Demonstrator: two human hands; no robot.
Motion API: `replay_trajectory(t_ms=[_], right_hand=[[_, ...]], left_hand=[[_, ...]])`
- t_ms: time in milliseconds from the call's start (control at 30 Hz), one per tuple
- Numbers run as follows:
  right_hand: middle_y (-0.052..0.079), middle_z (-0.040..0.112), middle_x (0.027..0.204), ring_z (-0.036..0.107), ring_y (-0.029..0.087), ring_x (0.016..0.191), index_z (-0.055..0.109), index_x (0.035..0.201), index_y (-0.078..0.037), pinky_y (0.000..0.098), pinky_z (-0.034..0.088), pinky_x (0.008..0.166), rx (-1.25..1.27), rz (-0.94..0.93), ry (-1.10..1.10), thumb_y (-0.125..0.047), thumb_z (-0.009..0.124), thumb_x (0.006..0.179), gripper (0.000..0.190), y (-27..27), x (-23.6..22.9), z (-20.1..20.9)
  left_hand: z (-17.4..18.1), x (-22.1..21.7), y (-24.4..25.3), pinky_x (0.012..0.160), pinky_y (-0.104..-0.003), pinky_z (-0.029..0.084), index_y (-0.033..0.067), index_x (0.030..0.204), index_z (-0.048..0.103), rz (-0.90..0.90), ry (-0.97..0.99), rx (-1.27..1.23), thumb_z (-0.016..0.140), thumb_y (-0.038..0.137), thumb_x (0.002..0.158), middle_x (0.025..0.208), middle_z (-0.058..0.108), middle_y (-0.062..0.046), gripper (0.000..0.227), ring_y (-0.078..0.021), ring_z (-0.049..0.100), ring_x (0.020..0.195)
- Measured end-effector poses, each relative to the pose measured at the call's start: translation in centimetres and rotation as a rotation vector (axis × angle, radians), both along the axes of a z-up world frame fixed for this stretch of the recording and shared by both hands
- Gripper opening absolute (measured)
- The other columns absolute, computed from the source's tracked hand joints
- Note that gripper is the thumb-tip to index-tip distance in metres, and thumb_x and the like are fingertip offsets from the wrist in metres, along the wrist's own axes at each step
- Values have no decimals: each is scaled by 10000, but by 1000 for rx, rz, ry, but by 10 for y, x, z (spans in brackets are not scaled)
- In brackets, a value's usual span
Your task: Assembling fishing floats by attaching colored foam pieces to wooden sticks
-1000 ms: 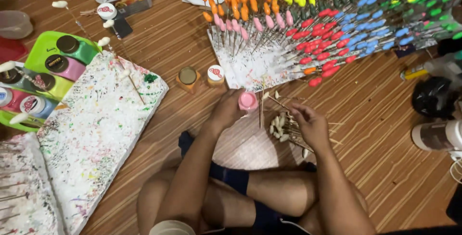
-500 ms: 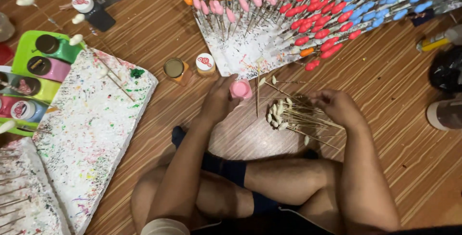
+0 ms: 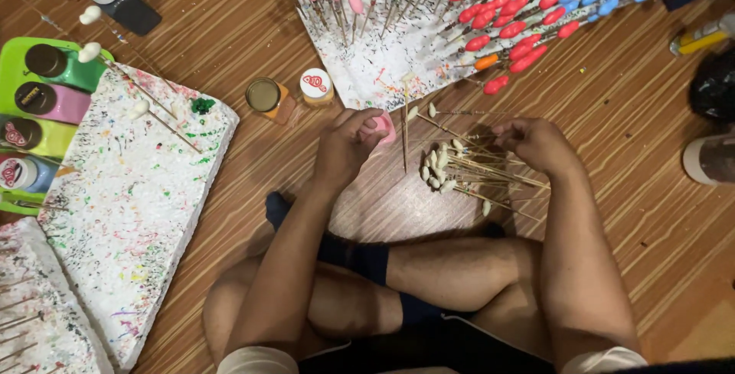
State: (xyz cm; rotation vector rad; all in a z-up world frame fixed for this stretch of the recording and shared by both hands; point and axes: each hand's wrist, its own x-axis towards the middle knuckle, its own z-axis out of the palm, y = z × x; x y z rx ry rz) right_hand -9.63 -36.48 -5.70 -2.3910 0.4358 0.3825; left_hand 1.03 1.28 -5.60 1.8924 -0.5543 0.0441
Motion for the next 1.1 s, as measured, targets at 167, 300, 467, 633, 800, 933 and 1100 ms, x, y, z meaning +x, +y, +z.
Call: replay_trajectory(t_ms=[167,300,467,633,800,933,1100], right_hand=[[139,791,985,729,389,998,793,1125,-114,469,526,892,-28,1,-3,-150,738,858,275,0,-2,-3],[120,790,976,731,402,999,805,1117,-192,461,537,880,-93,8,20,-225,769,839,282,17,0,9],[146,789,999,721,440,1024,818,1075,-228,487,545,893,-137,101,62,-226,756,841,242,27,12,-28],[109,799,988,739,405,1004,827,987,-309,463,562,913,-312,192,58,-266,770,810,191,29,23,-67],[76,797,972,736,352,1043,826,973,-301,447,579,945,-340,197,8,-293,732,819,181,31,33,-94],[111,795,961,733,372,1031,829,946,-274,449,583,954,-390,261,-23,-298,715,822,170,21,36,-112],[161,782,971,725,407,1054,814,998,-203,489,539,1003,-451,246,8,-276,705,849,199,11,35,-125]], left_hand=[[6,-3,-1,653,-255,555,198,1057,767,-15,-110,-6,849,225,873,774,629,24,203,-122,667,675],[16,-1,0,663,-335,550,152,992,728,-31,-168,17,835,193,889,754,624,-23,155,-217,675,677],[12,-2,0,673,-353,545,127,909,652,-30,-175,10,796,138,898,754,623,-30,144,-248,677,708],[14,0,0,687,-351,540,132,880,621,-18,-210,22,801,148,896,740,606,-21,182,-254,660,719],[23,3,2,685,-362,535,140,880,620,2,-301,-37,803,84,861,728,608,-21,192,-266,647,695],[25,5,1,685,-314,543,163,867,622,51,-386,-64,817,65,829,714,606,6,221,-234,644,675],[34,2,4,653,-366,544,130,880,628,26,-364,-141,789,52,848,717,613,-45,181,-281,643,681]])
